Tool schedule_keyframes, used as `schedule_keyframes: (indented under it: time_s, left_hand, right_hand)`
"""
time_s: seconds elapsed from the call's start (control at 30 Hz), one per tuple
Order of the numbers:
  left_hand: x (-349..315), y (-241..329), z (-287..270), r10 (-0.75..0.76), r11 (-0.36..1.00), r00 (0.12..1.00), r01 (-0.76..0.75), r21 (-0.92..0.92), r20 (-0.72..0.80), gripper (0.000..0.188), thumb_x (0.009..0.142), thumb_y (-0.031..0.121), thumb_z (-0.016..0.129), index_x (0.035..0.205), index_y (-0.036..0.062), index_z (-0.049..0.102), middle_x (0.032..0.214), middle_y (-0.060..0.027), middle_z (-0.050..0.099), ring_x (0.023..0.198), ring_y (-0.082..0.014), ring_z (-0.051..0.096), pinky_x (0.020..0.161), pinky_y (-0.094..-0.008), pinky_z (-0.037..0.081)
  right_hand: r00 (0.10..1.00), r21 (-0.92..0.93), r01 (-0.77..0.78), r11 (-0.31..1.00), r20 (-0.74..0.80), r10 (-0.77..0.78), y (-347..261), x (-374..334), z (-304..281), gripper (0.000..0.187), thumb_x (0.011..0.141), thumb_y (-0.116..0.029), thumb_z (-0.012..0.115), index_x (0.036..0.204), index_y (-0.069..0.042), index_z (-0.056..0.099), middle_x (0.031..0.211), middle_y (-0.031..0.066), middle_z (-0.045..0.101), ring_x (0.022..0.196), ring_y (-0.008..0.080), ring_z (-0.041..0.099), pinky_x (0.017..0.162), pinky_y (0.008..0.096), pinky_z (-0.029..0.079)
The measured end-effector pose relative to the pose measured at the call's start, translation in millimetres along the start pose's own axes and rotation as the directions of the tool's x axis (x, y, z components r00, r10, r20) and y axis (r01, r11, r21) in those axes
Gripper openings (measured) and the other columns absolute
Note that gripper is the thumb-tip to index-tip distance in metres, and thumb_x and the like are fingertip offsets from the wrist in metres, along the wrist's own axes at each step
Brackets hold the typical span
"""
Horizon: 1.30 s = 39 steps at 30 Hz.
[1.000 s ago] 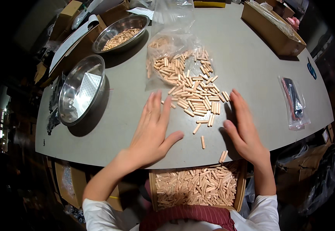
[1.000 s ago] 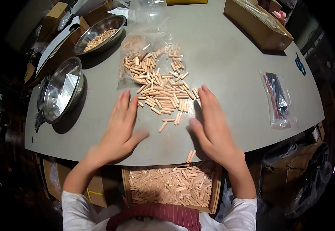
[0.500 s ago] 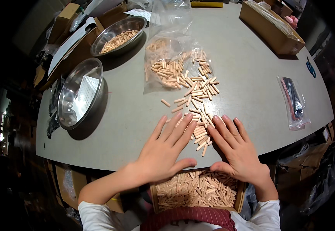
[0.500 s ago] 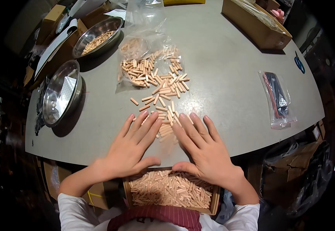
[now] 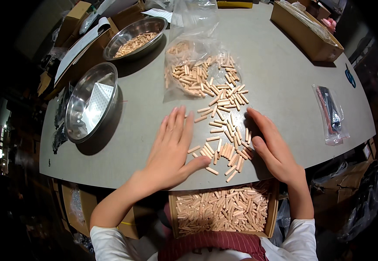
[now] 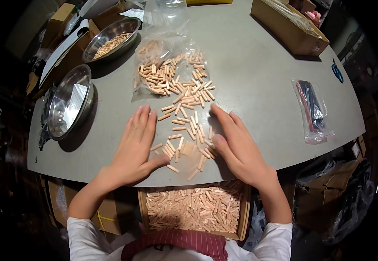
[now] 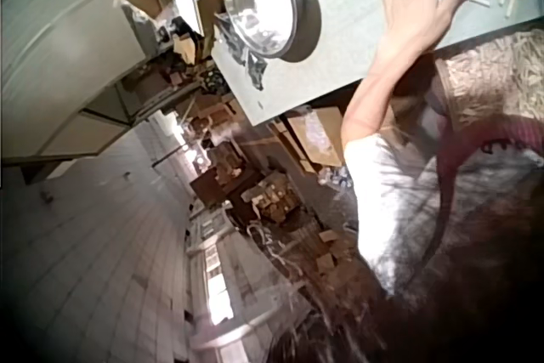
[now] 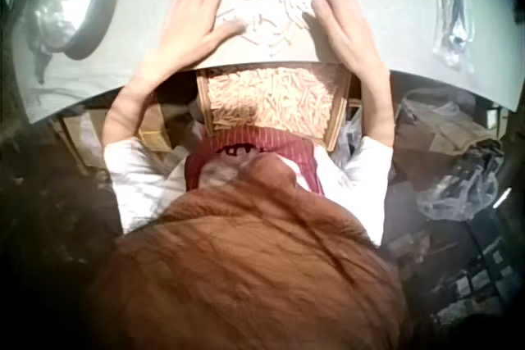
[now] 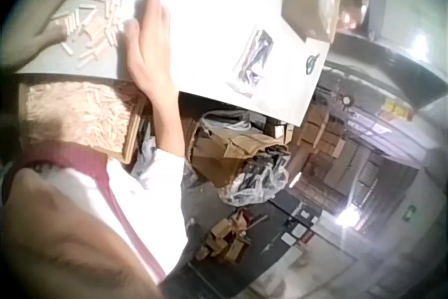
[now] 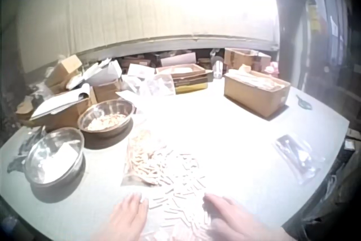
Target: The person pours wooden dowels from a plastic bag onto a table, sorts them into groups by hand, and sweeps the dowels into a box.
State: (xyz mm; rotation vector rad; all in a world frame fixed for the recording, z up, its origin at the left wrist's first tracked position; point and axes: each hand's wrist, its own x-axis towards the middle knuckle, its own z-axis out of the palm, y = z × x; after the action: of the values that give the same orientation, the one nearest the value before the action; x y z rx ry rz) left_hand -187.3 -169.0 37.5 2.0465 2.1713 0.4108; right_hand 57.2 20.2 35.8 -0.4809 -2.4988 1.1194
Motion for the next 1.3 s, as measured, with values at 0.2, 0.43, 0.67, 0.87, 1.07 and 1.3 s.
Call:
schedule_keyframes:
  time_s: [0.2, 0.43, 0.67, 0.87, 1.07, 1.3]
  left_hand:
    - [17.1, 11.4, -2.1, 0.181, 0.983, 0.978, -0.183, 0.009, 0.109, 0.104, 0.1, 0.06, 0.062, 0.167, -0.0074, 0.019, 0.174, -0.0293, 0.022, 0.163, -0.045, 0.017, 0.132, -0.0551, 0.012]
    - [1.8, 1.1, -6.0, 0.161, 0.922, 0.986, -0.164, -0.35, -0.036, 0.07, 0.108, 0.032, 0.058, 0.162, -0.0072, 0.035, 0.166, -0.0291, 0.039, 0.157, -0.0463, 0.033, 0.129, -0.0531, 0.025]
    - [-18.7, 10.3, -4.9, 0.083, 0.964, 0.993, -0.101, -0.244, -0.083, 0.067, 0.101, 0.013, 0.062, 0.16, -0.0072, 0.039, 0.165, -0.0268, 0.043, 0.156, -0.0439, 0.037, 0.128, -0.0522, 0.028]
    - [-24.1, 35.9, -3.8, 0.138, 0.989, 0.989, -0.134, -0.067, 0.053, 0.086, 0.101, 0.038, 0.069, 0.159, -0.0134, 0.032, 0.165, -0.0338, 0.035, 0.155, -0.049, 0.034, 0.128, -0.0586, 0.024]
    - [-32.0, 46.1, 2.6, 0.11, 0.993, 0.99, -0.113, 0.029, 0.093, 0.104, 0.096, 0.064, 0.063, 0.162, -0.0101, 0.032, 0.169, -0.0277, 0.035, 0.158, -0.0474, 0.031, 0.128, -0.064, 0.019]
    - [-34.8, 40.9, -5.6, 0.195, 0.98, 0.968, -0.186, -0.072, 0.158, 0.093, 0.099, 0.058, 0.066, 0.162, -0.0034, 0.038, 0.167, -0.0245, 0.04, 0.156, -0.0453, 0.034, 0.127, -0.0605, 0.024]
  right_hand:
    - [0.977, -0.044, 0.145, 0.988, 0.165, -0.136, -1.0, 10.5, 1.0, 0.057, 0.113, -0.028, 0.042, 0.16, 0.004, 0.038, 0.159, 0.025, 0.05, 0.154, 0.0407, 0.04, 0.131, 0.0498, 0.022]
    - [0.993, 0.509, -0.078, 0.857, -0.037, 0.113, 4.7, -14.4, -2.1, 0.048, 0.112, -0.02, 0.049, 0.154, 0.003, 0.052, 0.157, 0.016, 0.057, 0.149, 0.0255, 0.049, 0.125, 0.0386, 0.032]
    - [0.997, 0.122, 0.077, 0.99, 0.019, -0.079, 1.9, -26.6, -6.8, 0.056, 0.091, 0.007, 0.056, 0.147, 0.004, 0.057, 0.143, 0.0252, 0.064, 0.142, 0.0419, 0.055, 0.129, 0.0519, 0.03]
    - [0.963, 0.578, -0.058, 0.814, -0.181, 0.198, 1.7, -38.3, 3.0, 0.055, 0.089, 0.009, 0.053, 0.143, 0.005, 0.06, 0.144, 0.0213, 0.067, 0.144, 0.0329, 0.058, 0.128, 0.0449, 0.032]
    - [0.986, 0.069, 0.061, 0.996, -0.159, -0.049, -2.6, -29.5, 1.3, 0.062, 0.078, 0.012, 0.053, 0.138, 0.001, 0.065, 0.128, 0.0197, 0.07, 0.128, 0.0374, 0.062, 0.115, 0.0445, 0.043]
    - [0.991, 0.142, 0.134, 0.981, -0.026, -0.131, 3.2, -38.0, -3.5, 0.065, 0.073, 0.011, 0.054, 0.135, -0.001, 0.07, 0.121, 0.0158, 0.073, 0.113, 0.0326, 0.066, 0.103, 0.0394, 0.048]
